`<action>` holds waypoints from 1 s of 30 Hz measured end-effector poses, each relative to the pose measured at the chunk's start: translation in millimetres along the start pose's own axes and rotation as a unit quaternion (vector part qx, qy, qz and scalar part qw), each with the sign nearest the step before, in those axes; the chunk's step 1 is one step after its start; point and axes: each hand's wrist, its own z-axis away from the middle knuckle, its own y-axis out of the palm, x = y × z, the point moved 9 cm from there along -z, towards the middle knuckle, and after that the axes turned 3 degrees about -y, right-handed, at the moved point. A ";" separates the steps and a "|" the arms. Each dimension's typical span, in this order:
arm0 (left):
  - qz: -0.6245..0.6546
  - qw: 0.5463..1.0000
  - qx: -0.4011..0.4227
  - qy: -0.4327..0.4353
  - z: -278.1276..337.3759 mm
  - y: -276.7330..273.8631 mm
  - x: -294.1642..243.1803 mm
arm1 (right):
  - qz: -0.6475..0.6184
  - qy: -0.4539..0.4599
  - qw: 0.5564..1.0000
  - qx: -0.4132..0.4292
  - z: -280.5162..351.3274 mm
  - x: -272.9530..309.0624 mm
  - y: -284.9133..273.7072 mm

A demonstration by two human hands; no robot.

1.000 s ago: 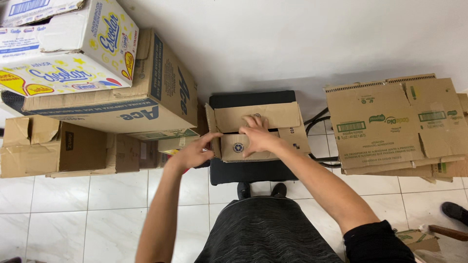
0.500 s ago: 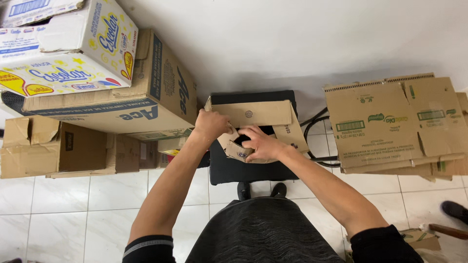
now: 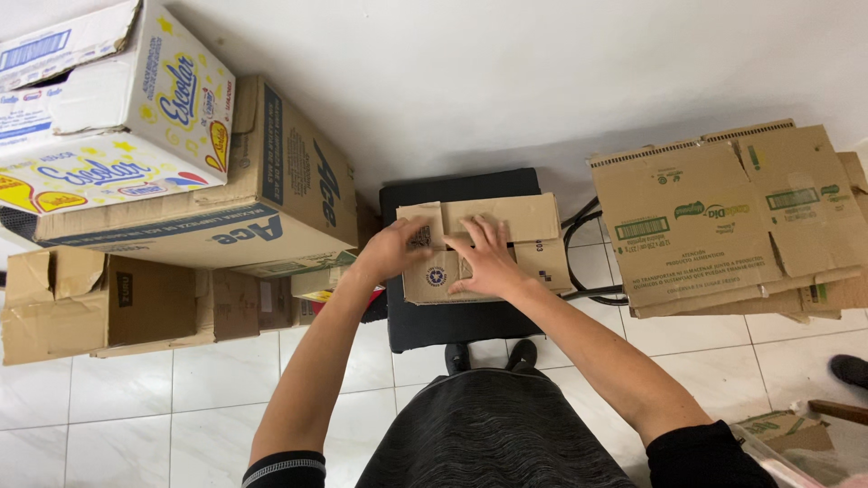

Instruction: The person folds and closes several cardboard boxes by hand, then stacks them on the floor.

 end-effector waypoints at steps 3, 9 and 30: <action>0.014 0.996 -0.079 -0.043 22.3 -16.8 -7.9 | -0.013 0.020 0.998 -0.052 13.8 -5.0 -16.2; 0.379 0.881 -0.033 -0.283 11.7 86.3 113.3 | -0.317 0.376 0.846 -0.207 106.6 -118.0 -75.6; 0.655 0.730 -0.108 -0.163 43.9 147.5 100.9 | -0.649 0.289 0.669 -0.220 124.8 -148.9 36.1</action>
